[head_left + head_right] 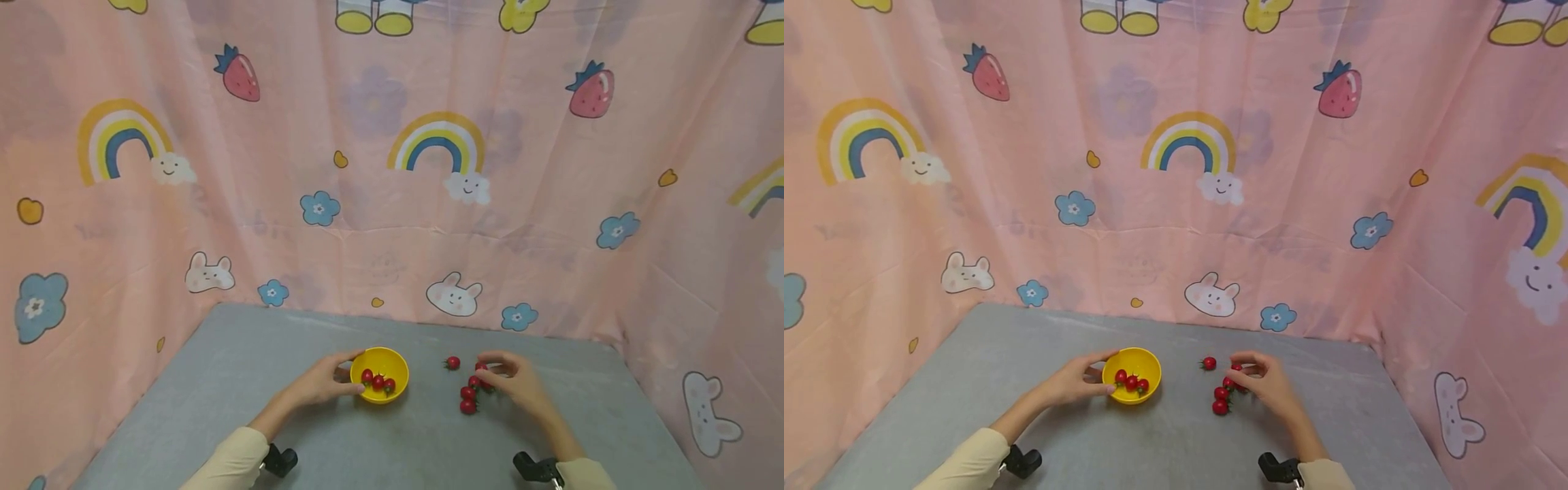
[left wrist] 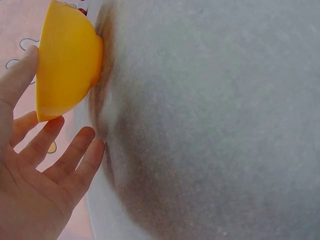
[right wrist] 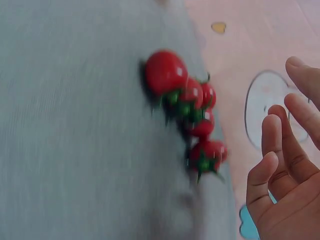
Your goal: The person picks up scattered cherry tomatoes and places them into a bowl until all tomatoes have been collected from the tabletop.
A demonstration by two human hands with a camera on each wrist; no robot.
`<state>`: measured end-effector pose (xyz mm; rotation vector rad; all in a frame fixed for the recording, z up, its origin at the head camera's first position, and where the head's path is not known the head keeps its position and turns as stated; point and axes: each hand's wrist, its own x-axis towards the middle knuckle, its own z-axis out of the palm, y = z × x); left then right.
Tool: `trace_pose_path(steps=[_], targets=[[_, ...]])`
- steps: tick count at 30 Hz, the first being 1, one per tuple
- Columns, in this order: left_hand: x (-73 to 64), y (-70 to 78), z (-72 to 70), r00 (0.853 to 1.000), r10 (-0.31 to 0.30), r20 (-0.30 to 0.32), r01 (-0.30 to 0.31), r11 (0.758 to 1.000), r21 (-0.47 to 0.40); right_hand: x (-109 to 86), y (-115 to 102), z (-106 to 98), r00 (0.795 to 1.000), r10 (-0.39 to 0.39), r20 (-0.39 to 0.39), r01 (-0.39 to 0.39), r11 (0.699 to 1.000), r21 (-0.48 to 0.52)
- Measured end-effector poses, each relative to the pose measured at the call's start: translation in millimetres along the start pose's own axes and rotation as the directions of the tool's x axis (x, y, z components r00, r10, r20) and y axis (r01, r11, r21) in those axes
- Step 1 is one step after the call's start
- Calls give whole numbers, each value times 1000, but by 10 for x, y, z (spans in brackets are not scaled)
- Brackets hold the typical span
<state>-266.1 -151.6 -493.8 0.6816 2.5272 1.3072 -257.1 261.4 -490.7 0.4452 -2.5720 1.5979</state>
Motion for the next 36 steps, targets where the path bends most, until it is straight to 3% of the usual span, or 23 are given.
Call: trace_pose_path(steps=[8, 16, 28, 36], targets=[[7, 8, -23, 1000, -4, 2, 4, 1000, -14, -73, 154, -207, 998, 59, 5, -58, 998, -20], [13, -13, -28, 1000, -9, 6, 9, 1000, -2, -85, 245, -229, 992, 119, 49, -115, 991, -68], [4, 4, -8, 1000, -11, 18, 11, 1000, -5, -41, 349, -113, 999, 42, 27, -37, 986, -163], [11, 26, -8, 1000, -2, 24, 3, 1000, -26, 0, 375, -65, 999, 48, -2, -47, 972, -231]])
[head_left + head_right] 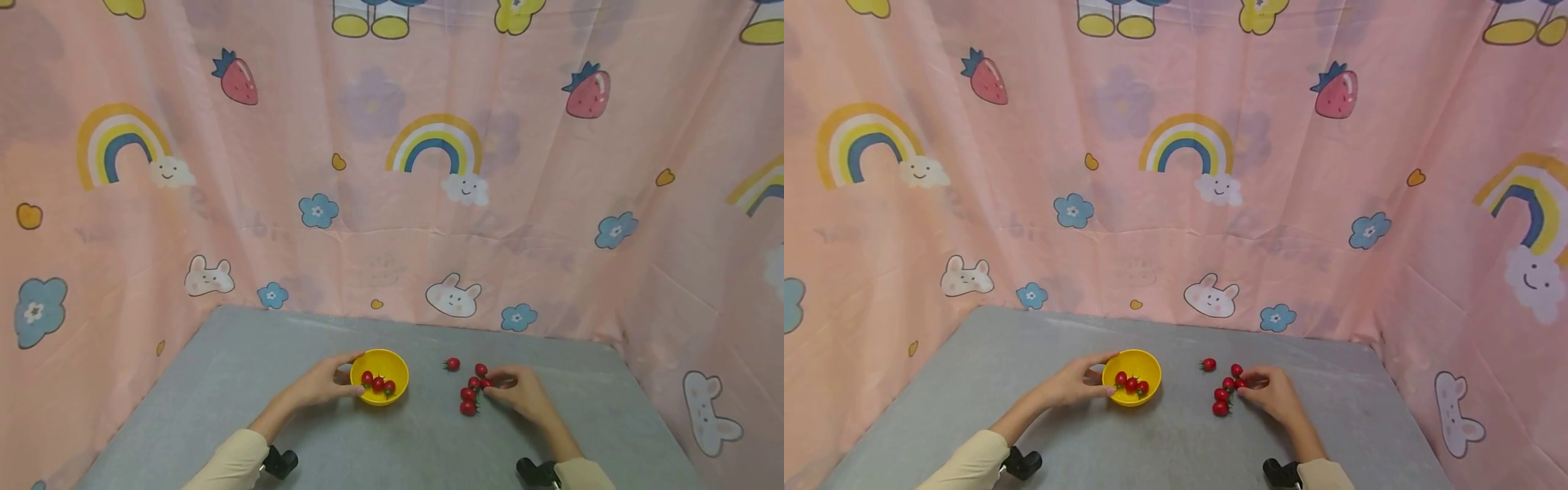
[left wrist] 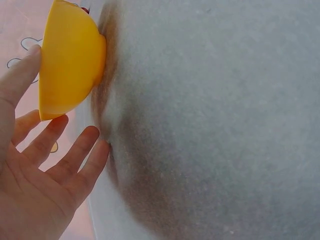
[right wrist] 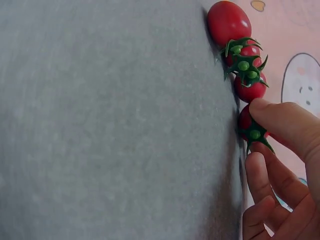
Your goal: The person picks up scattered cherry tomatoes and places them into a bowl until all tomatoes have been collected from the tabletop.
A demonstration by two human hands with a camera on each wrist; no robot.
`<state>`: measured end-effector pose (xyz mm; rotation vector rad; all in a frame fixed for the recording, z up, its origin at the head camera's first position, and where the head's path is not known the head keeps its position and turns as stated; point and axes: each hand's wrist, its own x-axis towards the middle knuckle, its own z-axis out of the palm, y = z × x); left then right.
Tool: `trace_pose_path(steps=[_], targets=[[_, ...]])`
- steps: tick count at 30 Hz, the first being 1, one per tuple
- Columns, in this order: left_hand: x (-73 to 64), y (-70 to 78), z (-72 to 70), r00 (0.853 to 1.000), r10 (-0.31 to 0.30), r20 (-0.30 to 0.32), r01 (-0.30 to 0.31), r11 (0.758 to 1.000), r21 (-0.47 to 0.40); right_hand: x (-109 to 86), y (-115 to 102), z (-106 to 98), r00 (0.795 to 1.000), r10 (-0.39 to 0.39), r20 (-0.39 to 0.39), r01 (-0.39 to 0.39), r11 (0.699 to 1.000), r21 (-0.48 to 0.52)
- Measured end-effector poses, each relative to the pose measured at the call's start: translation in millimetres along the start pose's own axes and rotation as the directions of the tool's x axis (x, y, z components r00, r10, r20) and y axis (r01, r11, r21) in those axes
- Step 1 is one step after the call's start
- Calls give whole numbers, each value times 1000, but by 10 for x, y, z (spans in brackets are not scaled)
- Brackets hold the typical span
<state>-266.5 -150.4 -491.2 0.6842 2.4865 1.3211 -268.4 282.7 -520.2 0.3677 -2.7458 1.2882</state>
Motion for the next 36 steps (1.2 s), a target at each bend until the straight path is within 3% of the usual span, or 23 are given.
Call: trace_pose_path(steps=[14, 19, 22, 29, 36], targets=[[-3, 12, 5, 1000, 1, 2, -1, 1000, 7, -16, 13, -16, 999, 9, -38, -9, 1000, 23], [-6, 20, 7, 1000, 3, -1, -3, 1000, 5, -11, -20, -59, 998, 60, -37, -58, 997, 51], [-9, 33, 8, 1000, -2, -1, 2, 1000, 7, -21, -42, -76, 995, 92, -43, -88, 992, 87], [-7, 38, 14, 1000, -8, -1, 8, 1000, 20, -78, -71, -96, 995, 51, -86, -38, 988, 149], [-18, 44, 8, 999, 32, -26, -31, 999, 19, -84, -160, -75, 989, 108, -97, -85, 973, 214]])
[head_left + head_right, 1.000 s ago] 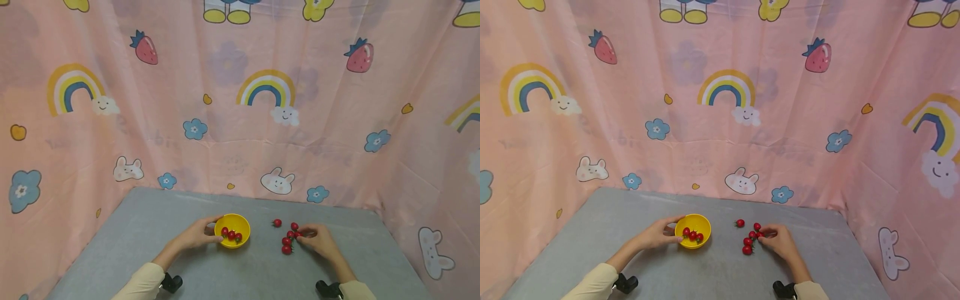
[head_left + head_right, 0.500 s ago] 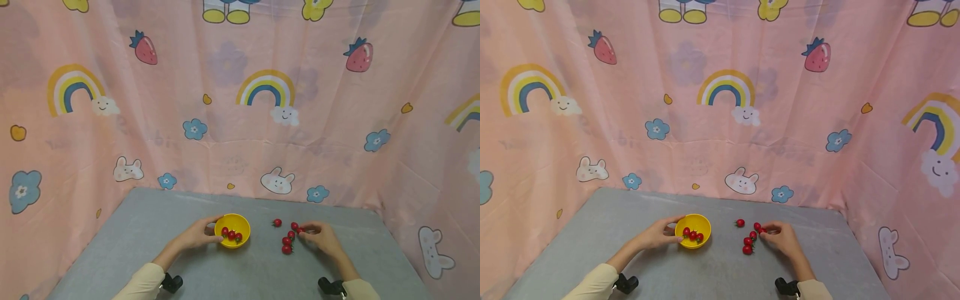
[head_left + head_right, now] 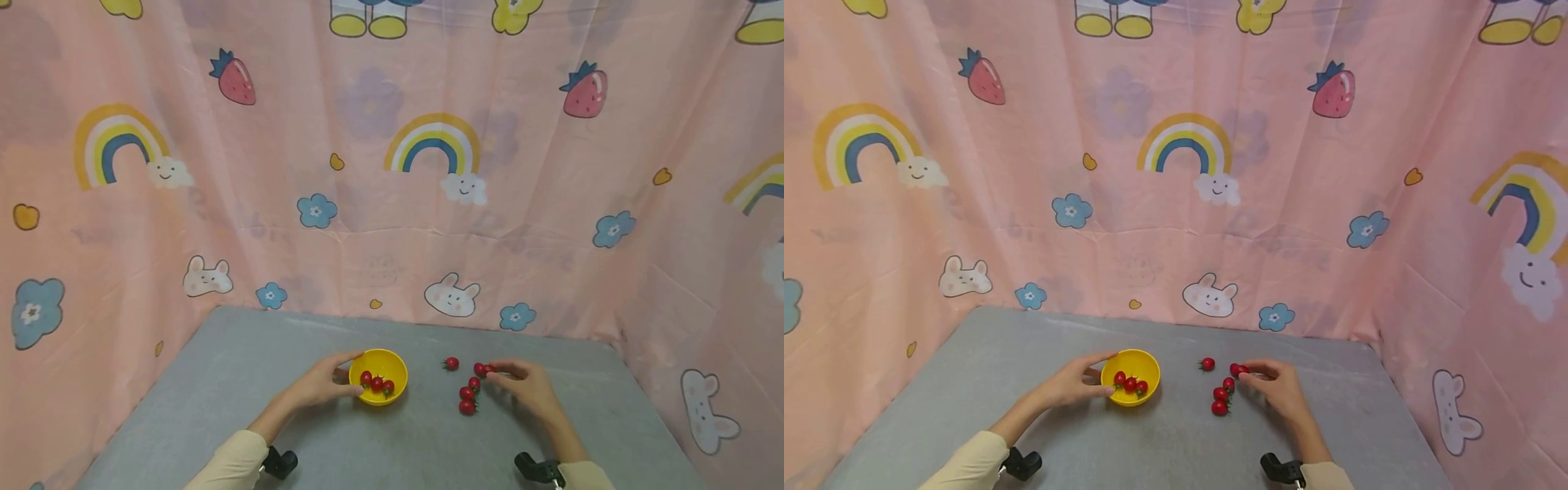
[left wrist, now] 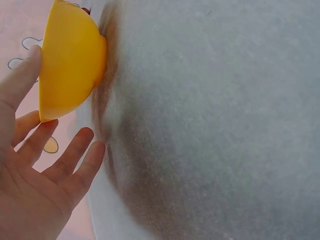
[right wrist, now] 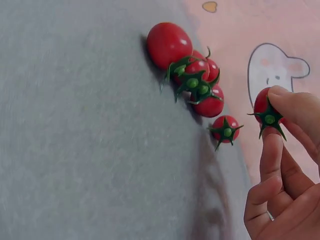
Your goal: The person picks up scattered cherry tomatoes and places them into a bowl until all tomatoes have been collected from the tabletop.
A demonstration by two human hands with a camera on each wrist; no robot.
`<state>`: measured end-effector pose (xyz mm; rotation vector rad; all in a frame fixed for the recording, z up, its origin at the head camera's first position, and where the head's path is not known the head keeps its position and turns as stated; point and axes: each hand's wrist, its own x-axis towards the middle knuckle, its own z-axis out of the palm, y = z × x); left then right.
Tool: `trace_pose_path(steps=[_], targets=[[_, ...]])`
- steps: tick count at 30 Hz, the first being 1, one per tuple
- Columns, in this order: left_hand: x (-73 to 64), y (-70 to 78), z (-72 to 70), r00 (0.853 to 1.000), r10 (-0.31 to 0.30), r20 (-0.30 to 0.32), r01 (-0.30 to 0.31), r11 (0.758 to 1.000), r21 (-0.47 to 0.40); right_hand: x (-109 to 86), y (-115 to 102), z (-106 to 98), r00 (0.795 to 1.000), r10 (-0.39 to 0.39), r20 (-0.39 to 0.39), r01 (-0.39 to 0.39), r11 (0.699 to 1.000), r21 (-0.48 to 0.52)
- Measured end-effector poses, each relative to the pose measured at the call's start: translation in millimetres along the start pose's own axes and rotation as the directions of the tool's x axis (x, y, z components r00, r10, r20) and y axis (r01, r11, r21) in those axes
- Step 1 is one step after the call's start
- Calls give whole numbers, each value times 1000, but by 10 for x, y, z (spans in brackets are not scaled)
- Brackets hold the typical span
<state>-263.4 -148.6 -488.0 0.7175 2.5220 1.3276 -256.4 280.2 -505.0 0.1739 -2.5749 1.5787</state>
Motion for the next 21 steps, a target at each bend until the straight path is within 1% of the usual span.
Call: trace_pose_path(steps=[3, 5, 11, 17, 21], targets=[[-1, 3, -3, 1000, 24, -2, -24, 1000, 6, 10, -40, 24, 1000, 14, 0, -14, 1000, -2], [0, 9, -7, 1000, 30, 0, -30, 1000, 7, 20, -80, 38, 1000, 9, 5, -9, 1000, -7], [6, 29, -13, 1000, 11, 0, -11, 1000, 9, 68, -167, 82, 999, -29, 24, 28, 999, 29], [9, 36, -9, 1000, 15, 6, -15, 1000, 15, 108, -214, 157, 997, -53, 55, 50, 997, 54], [13, 21, -5, 1000, 16, 6, -16, 1000, 9, 120, -259, 225, 992, -101, 72, 95, 993, 74]])
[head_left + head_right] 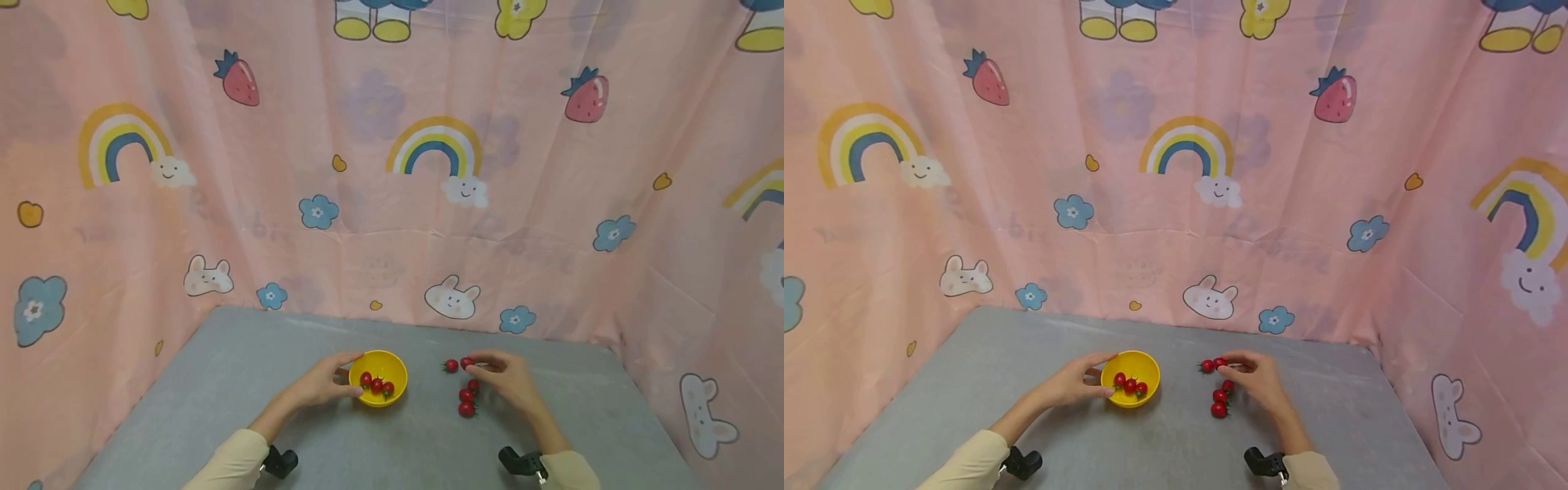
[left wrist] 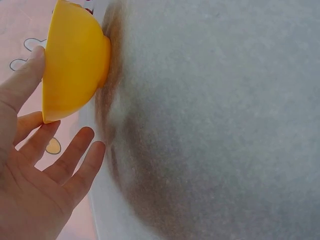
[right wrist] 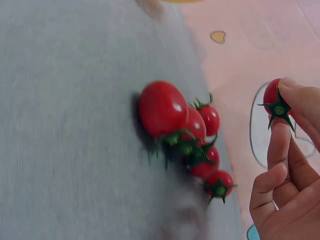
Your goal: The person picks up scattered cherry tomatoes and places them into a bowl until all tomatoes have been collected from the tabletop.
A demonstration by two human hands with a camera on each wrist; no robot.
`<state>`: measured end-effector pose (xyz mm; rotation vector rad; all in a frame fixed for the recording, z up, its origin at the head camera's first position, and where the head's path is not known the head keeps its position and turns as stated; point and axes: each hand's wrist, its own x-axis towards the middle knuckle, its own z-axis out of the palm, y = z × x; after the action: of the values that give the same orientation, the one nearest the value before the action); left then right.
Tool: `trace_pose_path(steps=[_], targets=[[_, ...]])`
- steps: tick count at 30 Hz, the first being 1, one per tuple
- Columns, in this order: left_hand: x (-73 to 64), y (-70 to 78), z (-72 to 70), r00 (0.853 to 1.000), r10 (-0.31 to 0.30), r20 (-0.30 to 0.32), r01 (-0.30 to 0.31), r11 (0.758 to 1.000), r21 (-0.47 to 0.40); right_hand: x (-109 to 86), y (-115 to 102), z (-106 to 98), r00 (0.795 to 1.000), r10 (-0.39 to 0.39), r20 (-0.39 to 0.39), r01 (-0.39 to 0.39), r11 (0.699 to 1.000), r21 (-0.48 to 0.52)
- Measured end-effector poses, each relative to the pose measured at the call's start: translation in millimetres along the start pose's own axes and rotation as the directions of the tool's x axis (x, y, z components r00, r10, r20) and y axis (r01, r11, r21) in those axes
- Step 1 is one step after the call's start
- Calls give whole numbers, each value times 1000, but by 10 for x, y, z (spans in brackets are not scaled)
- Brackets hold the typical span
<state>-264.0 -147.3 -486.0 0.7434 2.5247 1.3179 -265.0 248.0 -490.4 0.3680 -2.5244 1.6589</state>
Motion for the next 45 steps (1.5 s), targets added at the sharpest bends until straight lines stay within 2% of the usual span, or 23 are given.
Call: trace_pose_path(steps=[4, 12, 20, 31, 37, 45], targets=[[-1, -19, 1, 1000, -14, 0, 14, 1000, 6, 34, -33, 87, 999, -33, 21, 33, 999, 6], [12, -27, -6, 1000, -31, 3, 31, 999, 7, 119, -165, 281, 999, -2, 42, 2, 1000, 1], [16, -25, 1, 999, -37, -2, 37, 999, 7, 169, -225, 465, 998, -23, 53, 23, 1000, -7], [19, -48, 1, 1000, -26, -2, 26, 1000, -12, 194, -309, 682, 996, 26, 81, -31, 997, 67], [11, -46, -1, 999, -33, -3, 33, 999, -19, 216, -365, 803, 992, -8, 126, -7, 993, 120], [12, -48, 2, 999, -45, -5, 45, 999, -15, 224, -437, 930, 987, -49, 155, 31, 992, 119]])
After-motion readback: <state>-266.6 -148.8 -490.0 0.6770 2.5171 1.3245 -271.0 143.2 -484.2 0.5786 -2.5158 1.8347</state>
